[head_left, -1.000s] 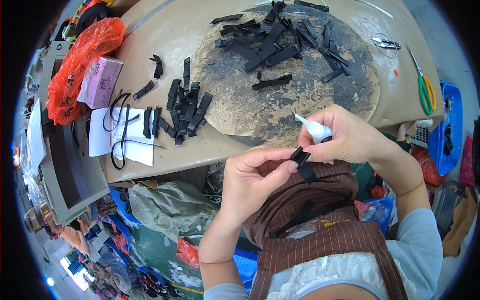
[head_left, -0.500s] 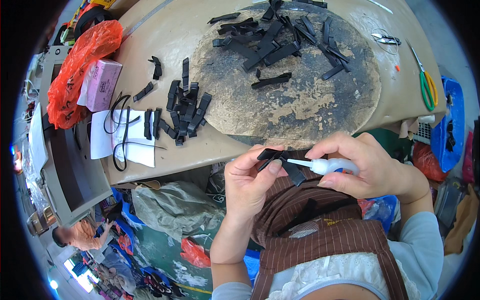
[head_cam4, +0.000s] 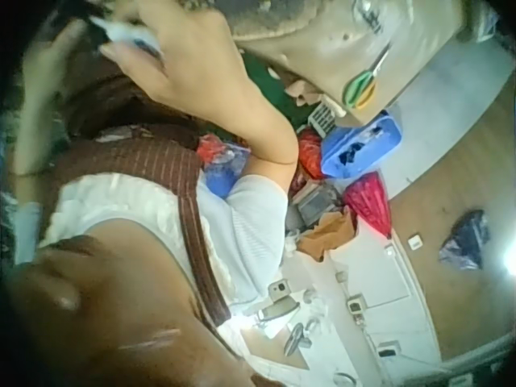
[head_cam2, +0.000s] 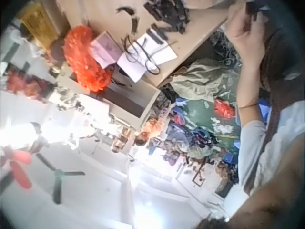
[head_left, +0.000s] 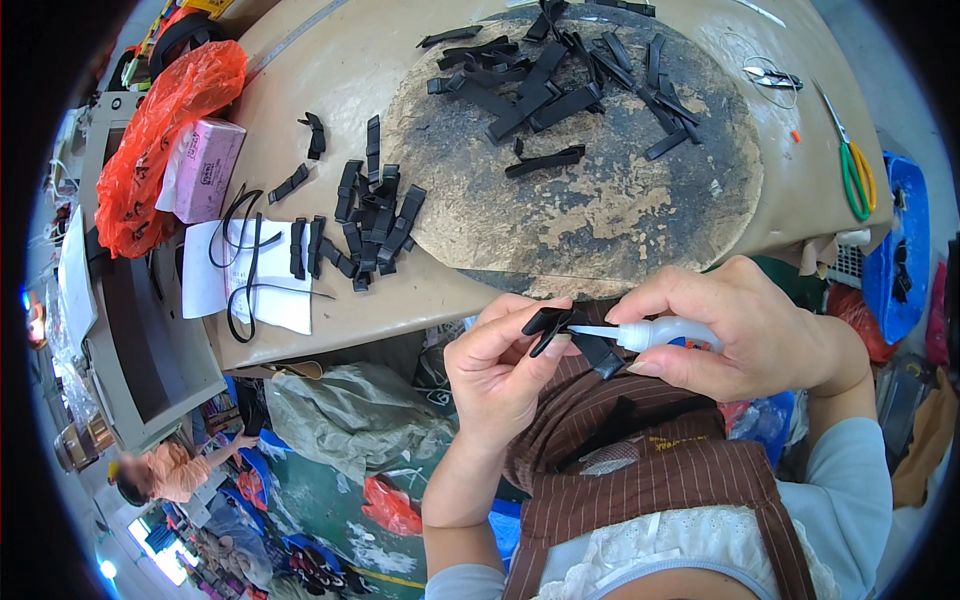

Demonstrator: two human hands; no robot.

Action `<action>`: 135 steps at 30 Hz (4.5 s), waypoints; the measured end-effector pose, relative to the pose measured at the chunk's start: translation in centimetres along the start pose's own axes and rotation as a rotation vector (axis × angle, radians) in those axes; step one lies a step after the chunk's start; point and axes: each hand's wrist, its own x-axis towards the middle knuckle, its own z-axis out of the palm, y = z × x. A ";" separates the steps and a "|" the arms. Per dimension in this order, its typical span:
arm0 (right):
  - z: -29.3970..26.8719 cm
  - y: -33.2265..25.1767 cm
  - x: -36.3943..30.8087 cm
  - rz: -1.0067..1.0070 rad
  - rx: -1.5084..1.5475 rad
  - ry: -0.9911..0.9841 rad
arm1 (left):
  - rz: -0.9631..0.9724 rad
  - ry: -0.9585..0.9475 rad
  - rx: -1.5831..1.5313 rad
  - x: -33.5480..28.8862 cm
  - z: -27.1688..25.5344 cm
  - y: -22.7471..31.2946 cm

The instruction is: The person assembles small black straps by applying glue from a bottle onto the pieces and folding and pressing them together by hand.

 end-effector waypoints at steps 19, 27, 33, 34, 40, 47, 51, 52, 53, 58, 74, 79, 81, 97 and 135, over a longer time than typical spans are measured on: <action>-0.2 0.8 -0.4 0.286 0.600 0.056 | -0.090 0.070 -0.102 0.4 0.5 -0.2; -0.5 2.1 -1.8 0.416 0.660 0.189 | -0.266 0.181 -0.288 1.1 -0.7 -2.5; -0.7 5.4 -2.4 0.315 0.531 0.455 | -0.147 0.309 -0.149 2.4 -2.0 -0.9; -1.3 6.2 -2.6 0.317 0.524 0.464 | -0.121 0.303 -0.118 2.6 -3.1 -0.7; -6.3 11.5 -0.2 0.167 -0.230 0.697 | -0.109 0.324 0.377 4.3 -6.5 1.5; -6.7 10.6 1.7 0.211 -0.641 0.634 | 0.393 0.480 1.298 5.9 -3.8 2.4; -5.8 10.6 1.9 0.136 -0.678 0.666 | 0.676 0.087 1.409 8.0 -0.4 0.1; -5.5 10.5 1.9 0.143 -0.491 0.741 | 0.733 0.048 1.481 8.9 0.2 -0.2; -5.2 10.4 1.9 0.149 -0.301 0.809 | 0.731 0.056 1.484 9.5 0.5 -0.2; -4.8 9.3 -0.7 0.167 -0.119 0.771 | 0.725 0.009 1.355 9.1 1.5 0.1; 2.4 3.9 2.2 0.337 0.784 0.330 | -0.214 0.168 -0.085 1.3 2.2 -0.7; 3.0 4.3 2.4 0.377 0.766 0.283 | -0.192 0.135 -0.073 0.4 1.9 -1.0; 3.0 4.2 2.4 0.394 0.782 0.280 | -0.179 0.139 -0.047 0.4 2.0 -1.0; 2.3 5.0 2.2 0.367 0.668 0.225 | -0.242 0.172 -0.105 1.2 2.1 -1.4; 1.0 1.1 -0.1 0.134 -0.126 0.121 | -0.214 0.207 0.153 1.0 0.7 0.1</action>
